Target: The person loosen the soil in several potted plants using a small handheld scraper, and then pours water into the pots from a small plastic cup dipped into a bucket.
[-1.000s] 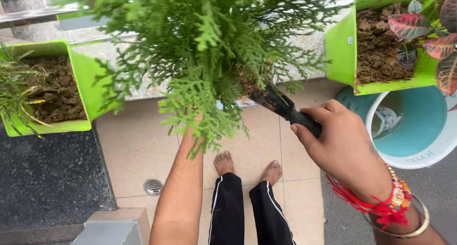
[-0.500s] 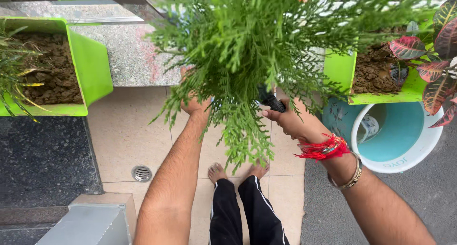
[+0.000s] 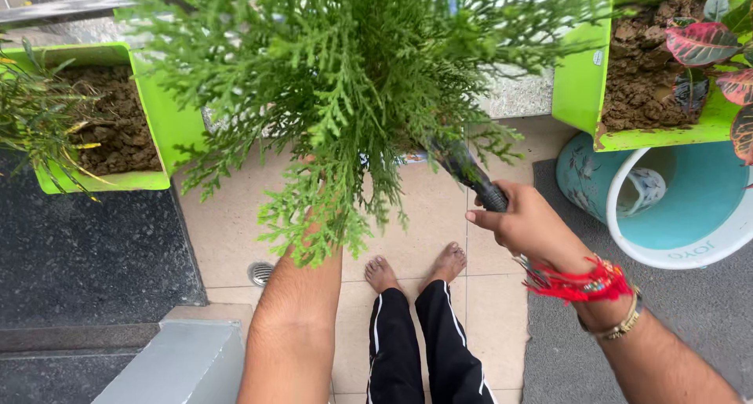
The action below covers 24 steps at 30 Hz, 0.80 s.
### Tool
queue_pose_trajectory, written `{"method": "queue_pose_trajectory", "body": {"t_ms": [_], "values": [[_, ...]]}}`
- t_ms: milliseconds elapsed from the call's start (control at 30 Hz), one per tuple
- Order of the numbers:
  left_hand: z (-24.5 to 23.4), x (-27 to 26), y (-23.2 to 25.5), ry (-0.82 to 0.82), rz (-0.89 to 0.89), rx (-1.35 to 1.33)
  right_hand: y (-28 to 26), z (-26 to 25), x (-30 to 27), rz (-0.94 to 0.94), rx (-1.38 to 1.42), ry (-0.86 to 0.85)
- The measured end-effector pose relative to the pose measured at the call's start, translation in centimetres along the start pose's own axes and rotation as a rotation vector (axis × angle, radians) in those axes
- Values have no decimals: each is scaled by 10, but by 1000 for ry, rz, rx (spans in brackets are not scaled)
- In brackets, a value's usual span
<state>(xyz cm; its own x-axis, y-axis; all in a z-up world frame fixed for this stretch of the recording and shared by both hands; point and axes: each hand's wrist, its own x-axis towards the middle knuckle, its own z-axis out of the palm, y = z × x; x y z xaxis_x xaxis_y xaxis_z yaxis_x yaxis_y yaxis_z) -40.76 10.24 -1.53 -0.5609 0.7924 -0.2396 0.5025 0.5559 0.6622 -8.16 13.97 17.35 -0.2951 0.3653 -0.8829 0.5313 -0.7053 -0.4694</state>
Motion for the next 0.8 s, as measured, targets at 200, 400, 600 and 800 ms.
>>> {"method": "queue_pose_trajectory", "body": {"t_ms": [200, 400, 600, 800], "values": [[17, 13, 33, -78, 58, -51, -18, -5, -40, -162, -341, 250], [24, 11, 41, -155, 63, -55, -19, 24, 26, -682, -803, 490], [8, -7, 19, -95, -2, -28, -2, 43, 55, -151, -382, 232], [17, 2, 22, -154, 64, -19, 37, 19, 36, -388, 350, -51]]}}
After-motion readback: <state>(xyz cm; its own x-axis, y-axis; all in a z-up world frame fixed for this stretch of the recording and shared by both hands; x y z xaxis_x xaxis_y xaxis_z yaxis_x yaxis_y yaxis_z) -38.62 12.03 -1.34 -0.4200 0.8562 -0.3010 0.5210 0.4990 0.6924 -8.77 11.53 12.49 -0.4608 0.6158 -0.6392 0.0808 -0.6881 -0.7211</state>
